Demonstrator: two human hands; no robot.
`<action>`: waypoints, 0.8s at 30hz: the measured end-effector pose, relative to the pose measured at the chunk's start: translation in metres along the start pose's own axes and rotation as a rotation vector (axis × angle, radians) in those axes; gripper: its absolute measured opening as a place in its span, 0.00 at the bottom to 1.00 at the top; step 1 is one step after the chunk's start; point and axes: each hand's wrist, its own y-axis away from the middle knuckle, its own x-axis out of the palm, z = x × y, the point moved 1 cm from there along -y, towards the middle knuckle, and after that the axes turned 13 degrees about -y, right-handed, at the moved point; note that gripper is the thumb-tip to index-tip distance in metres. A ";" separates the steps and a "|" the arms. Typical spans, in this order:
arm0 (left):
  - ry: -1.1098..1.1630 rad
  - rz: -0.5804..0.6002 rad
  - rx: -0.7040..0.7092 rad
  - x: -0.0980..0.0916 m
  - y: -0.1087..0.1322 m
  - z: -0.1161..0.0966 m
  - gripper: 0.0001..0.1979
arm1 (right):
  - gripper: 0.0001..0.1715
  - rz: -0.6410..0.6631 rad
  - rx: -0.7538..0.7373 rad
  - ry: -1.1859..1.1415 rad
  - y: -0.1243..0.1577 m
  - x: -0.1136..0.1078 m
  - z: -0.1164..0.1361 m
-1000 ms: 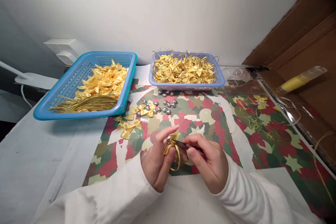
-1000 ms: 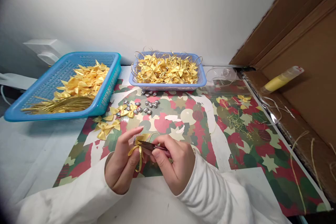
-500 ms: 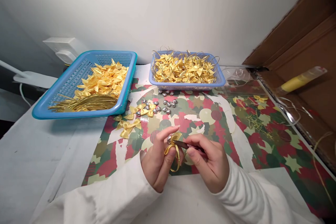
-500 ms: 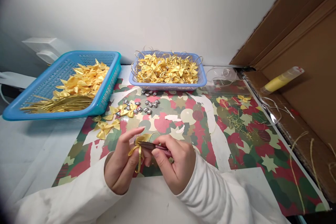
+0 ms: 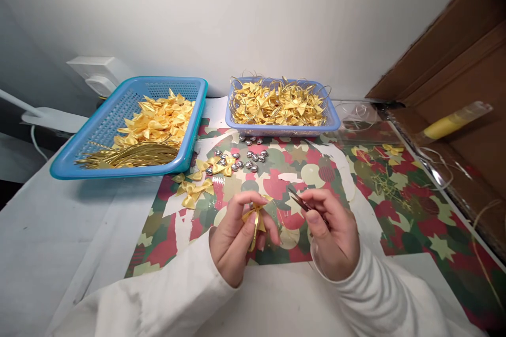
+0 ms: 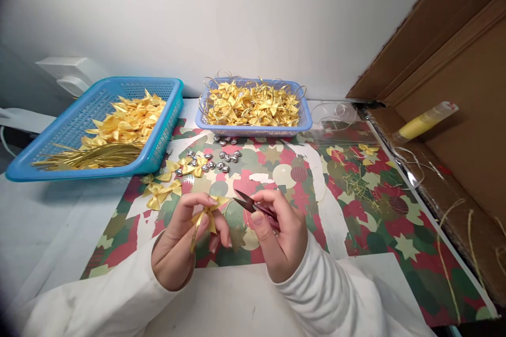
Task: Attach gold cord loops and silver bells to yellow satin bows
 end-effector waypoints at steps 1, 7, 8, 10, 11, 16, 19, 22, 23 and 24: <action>0.051 0.011 -0.031 0.000 -0.001 -0.002 0.07 | 0.07 0.011 -0.003 0.014 -0.001 -0.001 0.000; 0.215 0.066 -0.132 0.000 -0.003 -0.012 0.16 | 0.07 0.139 -0.097 0.214 -0.010 -0.007 0.012; 0.215 0.060 -0.141 0.000 -0.003 -0.012 0.17 | 0.07 0.158 -0.133 0.247 -0.012 -0.007 0.014; 0.177 0.044 -0.172 -0.001 -0.001 -0.012 0.19 | 0.08 0.195 -0.206 0.296 -0.014 -0.005 0.017; 0.129 0.032 -0.185 -0.001 0.000 -0.011 0.20 | 0.08 0.208 -0.242 0.316 -0.014 -0.004 0.018; -0.193 -0.049 -0.142 -0.003 0.005 -0.007 0.25 | 0.09 0.236 -0.358 0.371 -0.011 0.000 0.015; -0.280 -0.067 -0.080 -0.003 0.006 -0.007 0.26 | 0.11 0.232 -0.381 0.372 -0.010 0.001 0.013; -0.281 -0.028 -0.046 -0.002 0.004 -0.007 0.27 | 0.10 0.221 -0.413 0.404 -0.009 0.001 0.012; -0.272 -0.012 -0.040 -0.001 0.004 -0.007 0.27 | 0.10 0.217 -0.424 0.426 -0.008 0.001 0.012; -0.266 0.001 -0.034 -0.001 0.004 -0.007 0.28 | 0.09 0.212 -0.433 0.449 -0.008 0.001 0.012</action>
